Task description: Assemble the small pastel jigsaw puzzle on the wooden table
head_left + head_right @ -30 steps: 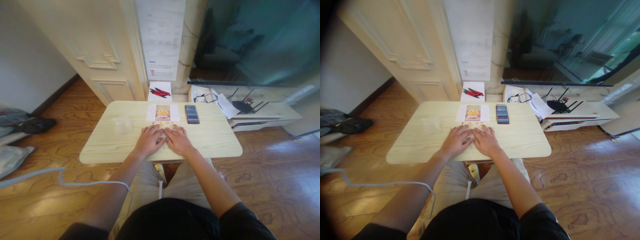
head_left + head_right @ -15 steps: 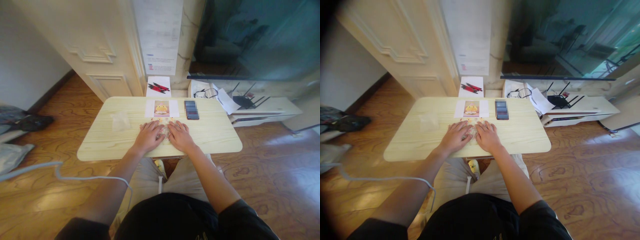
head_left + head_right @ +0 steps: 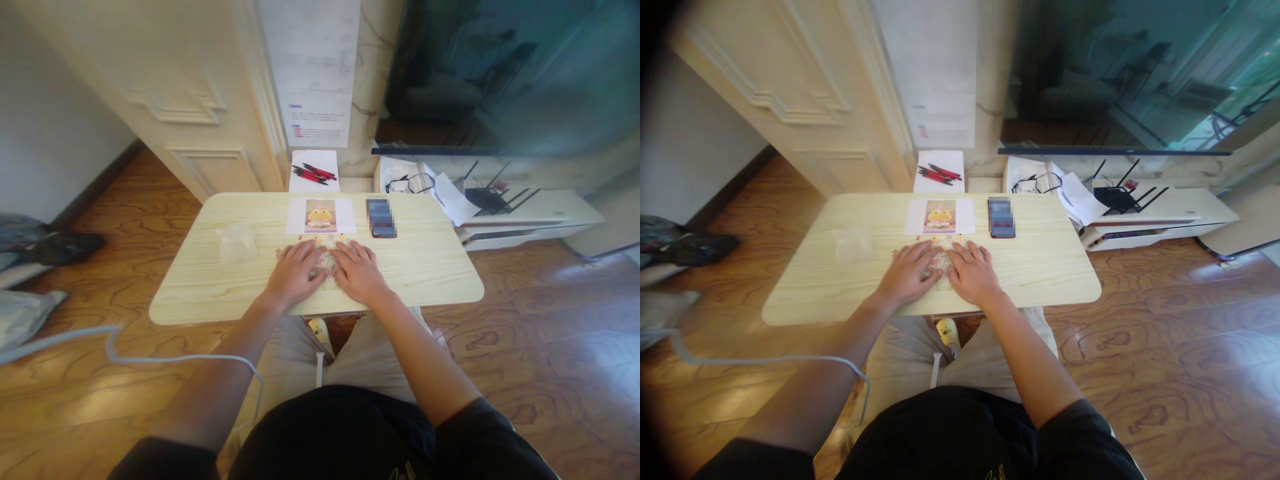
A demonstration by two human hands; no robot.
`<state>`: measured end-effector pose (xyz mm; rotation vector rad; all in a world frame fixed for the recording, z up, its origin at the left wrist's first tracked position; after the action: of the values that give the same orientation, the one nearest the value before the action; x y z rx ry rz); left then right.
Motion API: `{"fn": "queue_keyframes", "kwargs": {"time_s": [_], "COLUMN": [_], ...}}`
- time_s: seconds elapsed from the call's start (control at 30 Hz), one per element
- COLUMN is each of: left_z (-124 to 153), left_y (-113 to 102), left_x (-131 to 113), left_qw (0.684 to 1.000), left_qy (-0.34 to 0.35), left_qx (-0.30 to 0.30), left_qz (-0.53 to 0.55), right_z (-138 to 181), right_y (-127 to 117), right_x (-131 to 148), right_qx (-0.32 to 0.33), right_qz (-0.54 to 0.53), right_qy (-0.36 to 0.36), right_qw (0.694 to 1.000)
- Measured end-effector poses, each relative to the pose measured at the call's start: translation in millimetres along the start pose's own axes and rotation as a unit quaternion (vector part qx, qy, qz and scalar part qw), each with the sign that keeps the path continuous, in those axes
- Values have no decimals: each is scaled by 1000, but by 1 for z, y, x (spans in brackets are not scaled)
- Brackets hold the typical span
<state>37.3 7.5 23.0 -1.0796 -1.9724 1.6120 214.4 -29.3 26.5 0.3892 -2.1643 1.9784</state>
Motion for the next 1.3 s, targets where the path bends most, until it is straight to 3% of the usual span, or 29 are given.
{"fn": "queue_keyframes", "kwargs": {"time_s": [0.23, 0.67, 1.3], "left_z": [2, 3, 4], "left_y": [-2, 2, 2], "left_x": [0, 0, 2], "left_qw": [1000, 1000, 999], "left_qy": [-7, -22, -47], "left_qx": [-3, 15, -12], "left_qz": [-3, -12, -21], "right_z": [-8, -7, -6], "right_y": [0, 3, 2], "right_x": [9, 2, 4], "right_qx": [3, 1, -14], "right_qz": [18, 14, 13], "right_qy": [-15, -9, 16], "right_qw": [1000, 1000, 1000]}}
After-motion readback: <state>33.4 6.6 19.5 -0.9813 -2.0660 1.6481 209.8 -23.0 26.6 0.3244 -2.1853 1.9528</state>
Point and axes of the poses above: each hand's wrist, its own z-axis away from the middle knuckle, its own y-axis out of the palm, x = y × z, the point moved 5 cm from there along -z, towards the middle knuckle, and after that the axes turned 14 degrees about y, right-handed, at the moved point
